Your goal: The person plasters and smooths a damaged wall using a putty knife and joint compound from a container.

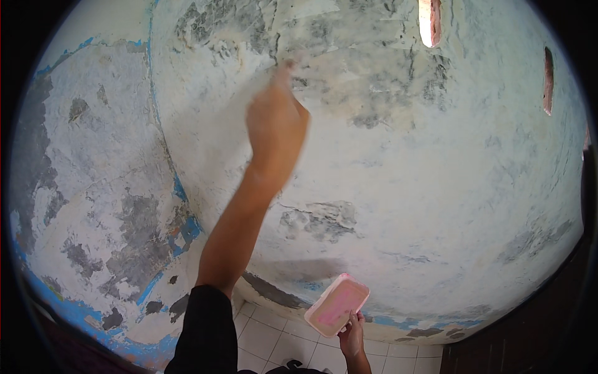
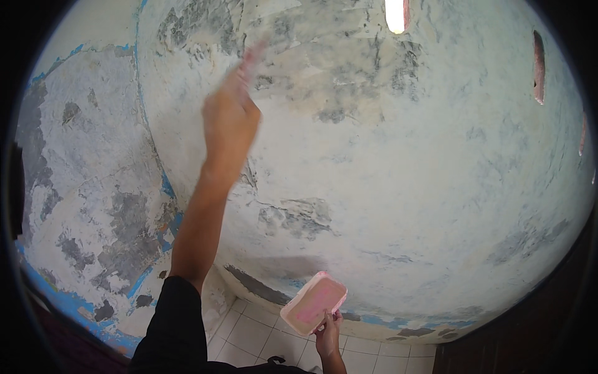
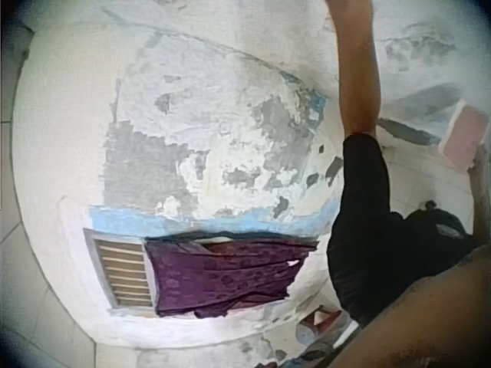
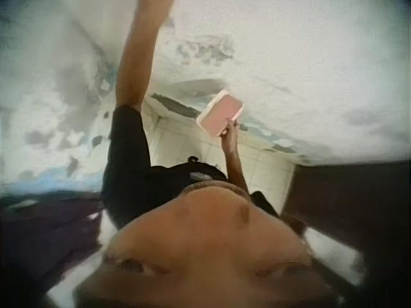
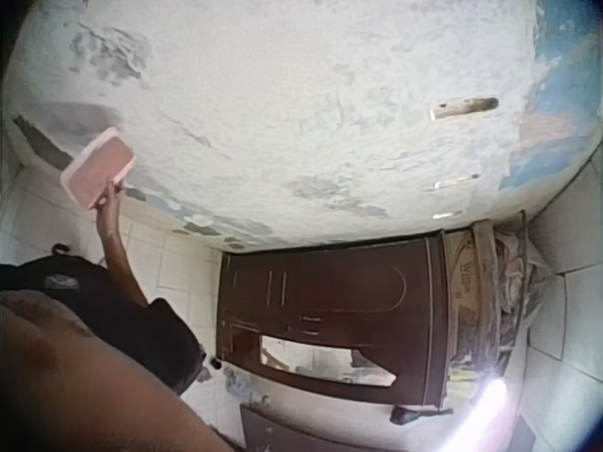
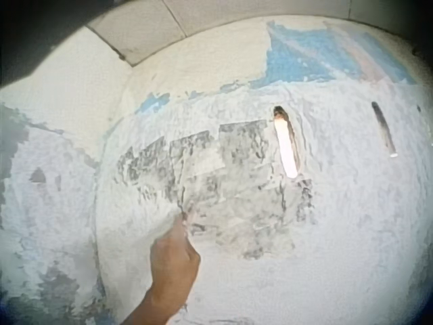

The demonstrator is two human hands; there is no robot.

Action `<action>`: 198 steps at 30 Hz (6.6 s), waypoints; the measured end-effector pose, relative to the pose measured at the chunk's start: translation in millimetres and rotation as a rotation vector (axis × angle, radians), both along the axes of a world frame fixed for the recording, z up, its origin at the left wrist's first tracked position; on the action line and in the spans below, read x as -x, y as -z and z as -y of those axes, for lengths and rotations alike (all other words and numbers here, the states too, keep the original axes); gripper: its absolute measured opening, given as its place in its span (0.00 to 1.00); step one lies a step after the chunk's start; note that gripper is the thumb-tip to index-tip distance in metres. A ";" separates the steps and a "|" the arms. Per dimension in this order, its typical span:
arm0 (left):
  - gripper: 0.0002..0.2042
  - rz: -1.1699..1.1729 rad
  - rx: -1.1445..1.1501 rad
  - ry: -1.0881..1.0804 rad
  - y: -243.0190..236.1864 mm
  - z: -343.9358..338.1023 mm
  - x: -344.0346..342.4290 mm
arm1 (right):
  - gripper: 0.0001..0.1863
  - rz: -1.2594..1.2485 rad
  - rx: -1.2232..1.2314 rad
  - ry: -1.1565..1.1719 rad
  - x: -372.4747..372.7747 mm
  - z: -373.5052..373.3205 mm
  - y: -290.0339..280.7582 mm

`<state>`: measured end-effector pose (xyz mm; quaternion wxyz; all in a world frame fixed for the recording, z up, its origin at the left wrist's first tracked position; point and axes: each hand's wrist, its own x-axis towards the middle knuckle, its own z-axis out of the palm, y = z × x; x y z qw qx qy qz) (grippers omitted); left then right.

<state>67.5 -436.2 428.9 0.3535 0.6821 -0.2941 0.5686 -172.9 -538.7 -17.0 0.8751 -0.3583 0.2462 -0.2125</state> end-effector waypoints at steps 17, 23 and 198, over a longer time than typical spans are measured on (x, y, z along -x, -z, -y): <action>0.25 0.314 -0.425 0.121 63.4 82.5 56.0 | 0.34 0.010 0.003 0.041 5.6 9.0 0.4; 0.29 0.375 -0.316 -0.246 61.1 94.0 -11.6 | 0.32 -0.014 0.023 0.008 3.7 7.3 4.0; 0.27 0.624 -0.577 -0.066 125.2 119.9 18.3 | 0.30 0.019 0.021 0.134 30.1 39.6 -1.2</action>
